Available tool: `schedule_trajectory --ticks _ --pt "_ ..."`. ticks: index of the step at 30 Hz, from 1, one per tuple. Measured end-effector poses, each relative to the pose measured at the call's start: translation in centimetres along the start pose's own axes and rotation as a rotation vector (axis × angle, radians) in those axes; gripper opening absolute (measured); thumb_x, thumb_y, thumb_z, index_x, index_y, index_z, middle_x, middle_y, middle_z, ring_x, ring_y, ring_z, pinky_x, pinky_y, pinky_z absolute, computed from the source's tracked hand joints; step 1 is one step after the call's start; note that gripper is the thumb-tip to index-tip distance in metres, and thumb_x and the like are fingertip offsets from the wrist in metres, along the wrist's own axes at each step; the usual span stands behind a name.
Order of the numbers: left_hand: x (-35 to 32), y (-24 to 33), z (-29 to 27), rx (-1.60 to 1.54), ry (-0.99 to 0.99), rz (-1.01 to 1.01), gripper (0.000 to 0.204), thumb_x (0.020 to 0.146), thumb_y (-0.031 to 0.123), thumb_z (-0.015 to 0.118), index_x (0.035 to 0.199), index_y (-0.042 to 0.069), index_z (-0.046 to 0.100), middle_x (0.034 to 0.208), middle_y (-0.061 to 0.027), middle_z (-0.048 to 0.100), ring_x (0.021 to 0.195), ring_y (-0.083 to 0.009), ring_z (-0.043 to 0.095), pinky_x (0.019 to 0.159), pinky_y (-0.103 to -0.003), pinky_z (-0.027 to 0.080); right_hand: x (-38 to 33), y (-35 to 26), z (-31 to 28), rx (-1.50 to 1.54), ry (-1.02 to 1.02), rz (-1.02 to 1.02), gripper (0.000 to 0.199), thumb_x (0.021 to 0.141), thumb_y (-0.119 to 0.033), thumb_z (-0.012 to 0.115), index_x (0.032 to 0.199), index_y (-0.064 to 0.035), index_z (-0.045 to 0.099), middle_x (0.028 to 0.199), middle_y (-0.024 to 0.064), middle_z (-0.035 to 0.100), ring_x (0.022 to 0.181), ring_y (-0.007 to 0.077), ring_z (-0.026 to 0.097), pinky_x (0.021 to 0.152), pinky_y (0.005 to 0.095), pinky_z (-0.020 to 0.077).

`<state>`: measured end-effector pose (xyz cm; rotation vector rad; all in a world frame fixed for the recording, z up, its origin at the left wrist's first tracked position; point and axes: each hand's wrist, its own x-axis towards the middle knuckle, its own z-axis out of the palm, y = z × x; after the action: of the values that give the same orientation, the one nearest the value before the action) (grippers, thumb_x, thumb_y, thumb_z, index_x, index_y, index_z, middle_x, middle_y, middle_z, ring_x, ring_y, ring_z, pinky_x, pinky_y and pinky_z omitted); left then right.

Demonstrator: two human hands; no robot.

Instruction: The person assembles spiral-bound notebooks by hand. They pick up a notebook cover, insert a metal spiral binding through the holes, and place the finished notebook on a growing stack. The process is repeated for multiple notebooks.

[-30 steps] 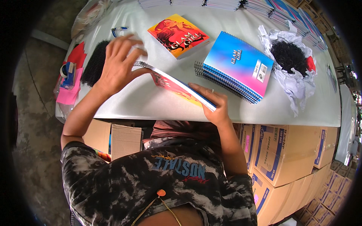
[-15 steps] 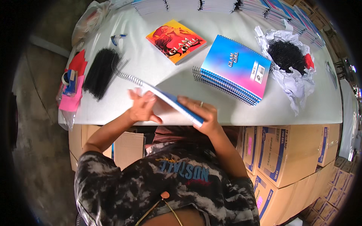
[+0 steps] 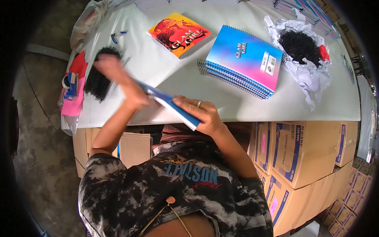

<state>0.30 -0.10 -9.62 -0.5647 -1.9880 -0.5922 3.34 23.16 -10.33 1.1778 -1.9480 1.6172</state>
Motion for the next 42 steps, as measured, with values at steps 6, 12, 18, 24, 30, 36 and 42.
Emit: schedule_trajectory --ticks 6,12,18,24,30,36,42 --pt "-3.7 -4.6 0.5 0.151 0.37 0.211 0.098 0.081 0.072 0.023 0.134 -0.011 0.022 0.139 -0.027 0.022 0.133 -0.0376 0.014 0.107 -0.051 0.006 0.3 -0.4 -0.4 0.022 0.005 0.04 0.037 0.07 0.001 0.066 0.107 0.0001 0.062 0.102 0.0168 0.064 0.089 0.0268 0.065 0.077 0.0324 0.0516" --pt "-4.0 4.0 0.2 -0.106 -0.313 0.361 0.103 0.072 0.075 0.042 0.126 -0.013 0.034 0.134 -0.0353 0.021 0.127 -0.0525 0.015 0.097 -0.069 0.008 0.4 0.5 -0.5 -0.051 0.067 0.054 0.035 0.072 0.001 0.063 0.108 0.0002 0.061 0.103 0.0169 0.063 0.092 0.0277 0.064 0.077 0.0326 0.0519" --pt "-2.4 2.6 0.2 0.108 -0.255 0.144 0.105 0.069 0.074 0.047 0.123 -0.016 0.034 0.124 -0.0345 0.034 0.116 -0.052 0.032 0.093 -0.067 0.022 0.1 -0.1 0.4 -0.002 0.021 0.035 0.035 0.073 0.001 0.063 0.108 0.0016 0.061 0.104 0.0166 0.063 0.092 0.0269 0.064 0.079 0.0325 0.0515" --pt "-0.5 3.0 0.5 0.082 -0.03 0.43 0.106 0.069 0.081 0.033 0.129 -0.007 0.032 0.129 -0.0382 0.027 0.12 -0.0576 0.021 0.099 -0.066 0.008 0.2 -0.1 0.1 -0.049 0.075 0.079 0.032 0.073 0.002 0.061 0.105 -0.0001 0.063 0.101 0.0144 0.064 0.089 0.0256 0.065 0.074 0.0328 0.0521" --pt "-4.6 5.3 2.0 -0.151 -0.296 0.239 0.1 0.069 0.079 0.039 0.129 -0.001 0.038 0.133 -0.0344 0.027 0.122 -0.0521 0.027 0.097 -0.063 0.02 -0.1 0.8 0.8 0.091 0.149 0.222 0.033 0.074 0.004 0.062 0.107 0.0014 0.061 0.099 0.0153 0.065 0.086 0.0265 0.065 0.073 0.0317 0.0518" --pt "4.6 4.9 0.6 -0.145 -0.397 0.159 0.039 0.069 0.047 0.067 0.076 0.009 0.06 0.076 -0.004 0.057 0.069 -0.0225 0.053 0.063 -0.035 0.04 0.9 -0.9 0.9 0.327 0.13 0.452 0.027 0.082 -0.004 0.061 0.109 -0.0013 0.061 0.093 0.0127 0.065 0.082 0.0136 0.061 0.074 0.0253 0.0477" --pt "9.2 4.1 1.4 0.023 0.155 0.297 0.072 0.07 0.07 0.05 0.096 0.003 0.053 0.106 -0.018 0.045 0.101 -0.03 0.043 0.09 -0.04 0.03 0.9 0.2 0.6 0.093 0.103 0.273 0.033 0.077 0.004 0.059 0.109 -0.0029 0.061 0.1 0.0121 0.065 0.089 0.0217 0.064 0.077 0.0286 0.0493"
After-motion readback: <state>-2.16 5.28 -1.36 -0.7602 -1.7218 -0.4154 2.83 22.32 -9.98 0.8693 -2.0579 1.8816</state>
